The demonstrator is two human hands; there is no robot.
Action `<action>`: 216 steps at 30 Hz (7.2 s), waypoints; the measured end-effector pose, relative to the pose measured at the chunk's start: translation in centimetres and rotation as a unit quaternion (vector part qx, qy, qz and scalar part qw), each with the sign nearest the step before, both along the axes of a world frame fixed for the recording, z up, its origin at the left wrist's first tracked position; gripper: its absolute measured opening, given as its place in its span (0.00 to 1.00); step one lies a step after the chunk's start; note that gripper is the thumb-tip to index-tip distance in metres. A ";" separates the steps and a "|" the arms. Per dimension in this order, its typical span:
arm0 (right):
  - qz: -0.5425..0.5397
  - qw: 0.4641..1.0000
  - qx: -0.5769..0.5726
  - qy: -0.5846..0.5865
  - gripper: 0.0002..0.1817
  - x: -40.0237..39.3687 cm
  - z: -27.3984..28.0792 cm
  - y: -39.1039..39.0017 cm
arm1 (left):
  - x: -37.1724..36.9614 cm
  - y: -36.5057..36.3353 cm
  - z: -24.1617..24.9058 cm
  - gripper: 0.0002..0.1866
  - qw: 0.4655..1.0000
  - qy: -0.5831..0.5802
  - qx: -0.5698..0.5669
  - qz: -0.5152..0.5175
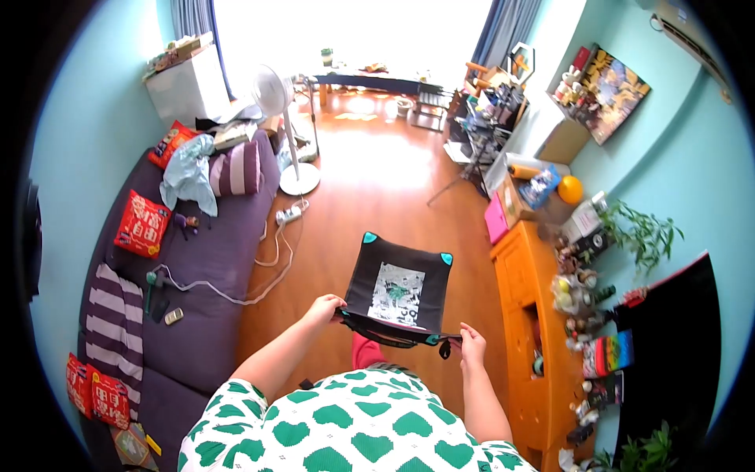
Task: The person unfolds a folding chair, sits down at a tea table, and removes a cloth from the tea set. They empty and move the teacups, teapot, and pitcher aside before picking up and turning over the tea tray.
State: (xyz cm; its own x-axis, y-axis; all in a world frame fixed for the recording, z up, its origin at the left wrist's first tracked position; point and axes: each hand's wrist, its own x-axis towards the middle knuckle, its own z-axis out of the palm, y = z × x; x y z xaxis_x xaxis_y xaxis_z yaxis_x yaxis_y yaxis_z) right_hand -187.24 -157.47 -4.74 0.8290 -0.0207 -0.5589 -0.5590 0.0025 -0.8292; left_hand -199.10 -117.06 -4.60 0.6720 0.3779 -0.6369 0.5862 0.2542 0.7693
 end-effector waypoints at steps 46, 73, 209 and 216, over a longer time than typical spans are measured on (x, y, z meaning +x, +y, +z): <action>0.056 0.997 -0.033 0.029 0.13 129.6 -14.5 91.0 | 122.9 87.6 -12.8 0.09 0.995 0.053 -0.045 0.072; 0.422 0.777 -0.446 0.140 0.24 151.9 -20.2 121.4 | 163.8 112.3 -21.9 0.17 0.844 0.049 0.236 -0.480; 0.482 0.633 -0.351 -0.493 0.28 223.3 -60.8 141.7 | 211.2 131.2 -57.1 0.17 0.767 -0.192 0.588 -0.170; 0.497 0.641 -0.330 -0.482 0.28 224.0 -60.4 141.8 | 204.0 127.8 -75.1 0.44 0.925 0.256 0.233 -0.157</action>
